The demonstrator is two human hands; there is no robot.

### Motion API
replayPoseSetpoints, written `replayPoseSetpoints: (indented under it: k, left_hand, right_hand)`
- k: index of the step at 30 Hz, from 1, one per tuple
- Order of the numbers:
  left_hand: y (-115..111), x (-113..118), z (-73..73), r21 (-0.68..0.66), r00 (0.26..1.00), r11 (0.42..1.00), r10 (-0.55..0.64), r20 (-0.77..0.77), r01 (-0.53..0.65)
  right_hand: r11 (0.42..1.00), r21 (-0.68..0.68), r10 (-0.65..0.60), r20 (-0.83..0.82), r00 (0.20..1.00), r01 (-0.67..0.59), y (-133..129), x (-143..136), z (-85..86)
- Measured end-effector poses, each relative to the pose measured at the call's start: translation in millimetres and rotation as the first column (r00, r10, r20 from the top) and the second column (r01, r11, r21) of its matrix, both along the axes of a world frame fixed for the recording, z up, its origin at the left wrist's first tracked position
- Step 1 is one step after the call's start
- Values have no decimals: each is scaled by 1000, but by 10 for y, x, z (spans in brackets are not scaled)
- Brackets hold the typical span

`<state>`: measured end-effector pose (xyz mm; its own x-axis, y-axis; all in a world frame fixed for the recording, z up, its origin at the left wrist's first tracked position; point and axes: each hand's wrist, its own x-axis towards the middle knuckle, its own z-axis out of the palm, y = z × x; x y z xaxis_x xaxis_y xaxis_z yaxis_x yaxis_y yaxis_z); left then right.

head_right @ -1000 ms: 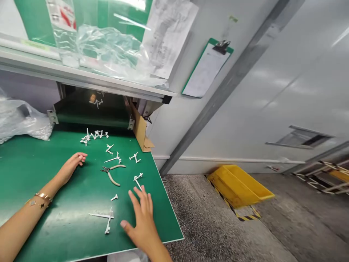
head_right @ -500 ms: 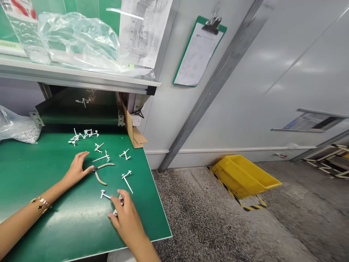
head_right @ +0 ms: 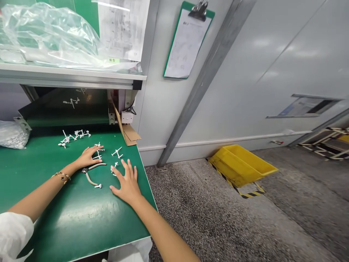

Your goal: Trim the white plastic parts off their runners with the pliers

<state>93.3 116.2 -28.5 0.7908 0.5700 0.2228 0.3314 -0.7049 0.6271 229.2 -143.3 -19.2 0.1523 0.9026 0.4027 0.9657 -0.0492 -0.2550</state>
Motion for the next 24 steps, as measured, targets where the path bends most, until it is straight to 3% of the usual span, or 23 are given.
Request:
replayPoseSetpoints:
  k: [5, 10, 13, 17, 20, 24]
  left_hand:
    - [20, 108, 31, 121, 990, 992, -24, -137, 41]
    - [45, 103, 11, 95, 1000, 995, -28, -4, 29]
    - [43, 51, -6, -10, 983, 996, 92, 156, -92]
    - [37, -9, 6, -211, 905, 951, 286, 315, -227]
    - [37, -18, 34, -331, 866, 923, 322, 382, -198]
    - [40, -8, 68, -390, 888, 908, 300, 348, -154]
  right_hand:
    - [999, 6, -31, -95, 995, 31, 479, 245, -78]
    - [999, 38, 23, -66, 998, -21, 832, 377, -48]
    - [995, 40, 88, -28, 996, -86, 968, 401, -7]
    - [993, 29, 120, -38, 992, -118, 1078, 424, -11]
    - [990, 20, 139, -43, 989, -139, 1126, 440, -48]
    - [992, 39, 118, -32, 992, -117, 1173, 406, -56]
